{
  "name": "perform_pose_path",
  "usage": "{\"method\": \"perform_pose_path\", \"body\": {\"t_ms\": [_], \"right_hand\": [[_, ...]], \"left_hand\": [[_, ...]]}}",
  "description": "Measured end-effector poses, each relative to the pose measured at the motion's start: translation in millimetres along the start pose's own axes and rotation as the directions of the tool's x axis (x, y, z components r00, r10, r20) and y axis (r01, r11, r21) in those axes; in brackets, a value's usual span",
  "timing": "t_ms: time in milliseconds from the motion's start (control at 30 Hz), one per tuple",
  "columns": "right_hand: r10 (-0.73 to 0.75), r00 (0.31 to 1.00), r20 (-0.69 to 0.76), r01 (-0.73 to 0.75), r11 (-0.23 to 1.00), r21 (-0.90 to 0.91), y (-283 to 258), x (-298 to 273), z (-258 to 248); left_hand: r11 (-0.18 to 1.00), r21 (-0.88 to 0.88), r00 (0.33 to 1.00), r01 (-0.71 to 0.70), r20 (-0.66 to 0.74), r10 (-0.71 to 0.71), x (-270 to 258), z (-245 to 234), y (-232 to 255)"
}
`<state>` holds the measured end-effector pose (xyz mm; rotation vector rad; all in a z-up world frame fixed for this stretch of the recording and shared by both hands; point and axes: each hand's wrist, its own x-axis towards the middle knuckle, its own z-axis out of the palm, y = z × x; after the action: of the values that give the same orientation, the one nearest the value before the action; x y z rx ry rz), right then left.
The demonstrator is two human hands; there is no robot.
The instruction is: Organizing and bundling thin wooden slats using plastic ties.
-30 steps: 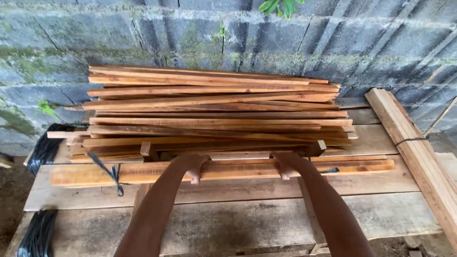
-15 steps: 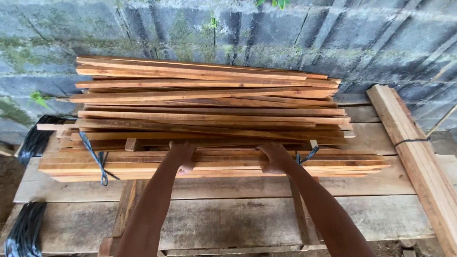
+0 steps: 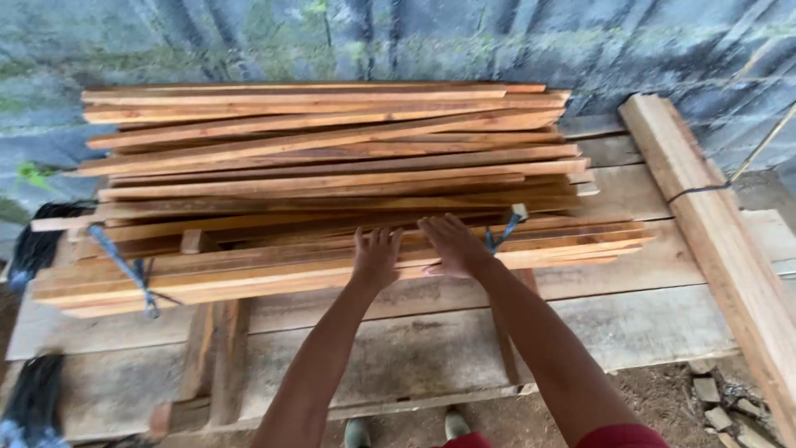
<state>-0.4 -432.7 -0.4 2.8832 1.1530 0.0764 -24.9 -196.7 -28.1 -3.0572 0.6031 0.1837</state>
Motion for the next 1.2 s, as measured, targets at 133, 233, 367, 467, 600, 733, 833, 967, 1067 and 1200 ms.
{"method": "perform_pose_path", "body": {"t_ms": [133, 233, 367, 467, 600, 733, 833, 967, 1067, 1200], "right_hand": [[-0.100, 0.995, -0.002, 0.100, 0.995, 0.014, 25, -27, 4], [-0.006, 0.998, 0.069, 0.007, 1.000, -0.012, 62, -55, -4], [0.028, 0.998, 0.057, -0.028, 1.000, -0.009, 117, -112, -2], [0.005, 1.000, -0.027, -0.005, 1.000, 0.007, 151, -142, -5], [0.161, 0.987, 0.030, -0.159, 0.986, -0.054, 212, -175, 23], [0.218, 0.945, 0.244, -0.241, 0.968, 0.069, 249, -171, 31], [0.206, 0.935, 0.289, -0.240, 0.967, 0.087, 248, -167, 17], [0.101, 0.994, -0.044, -0.096, 0.990, 0.101, 247, -171, 27], [0.000, 0.964, -0.264, 0.003, 1.000, 0.010, 254, -169, 37], [-0.011, 0.942, -0.334, -0.003, 0.999, -0.041, 250, -174, 47]], "left_hand": [[0.998, -0.039, 0.999, 0.047, 0.025, -0.046, -4, 9, 2], [0.997, -0.009, 0.997, 0.075, -0.022, -0.076, 5, 9, 1], [0.980, 0.039, 0.981, 0.194, 0.004, -0.194, 15, 31, 7], [0.951, 0.124, 0.945, 0.284, 0.130, -0.299, 49, 41, 20], [0.992, -0.053, 0.976, 0.117, 0.191, -0.105, 73, 2, 83], [0.994, -0.020, 0.993, -0.104, -0.055, 0.103, 91, -1, 129], [0.987, 0.018, 0.971, -0.161, -0.176, 0.162, 112, 20, 128], [0.981, 0.025, 0.965, -0.195, -0.176, 0.196, 108, 14, 122], [0.978, 0.078, 0.930, -0.195, -0.301, 0.210, 110, 22, 119], [0.976, 0.116, 0.910, -0.185, -0.355, 0.215, 108, 39, 120]]}}
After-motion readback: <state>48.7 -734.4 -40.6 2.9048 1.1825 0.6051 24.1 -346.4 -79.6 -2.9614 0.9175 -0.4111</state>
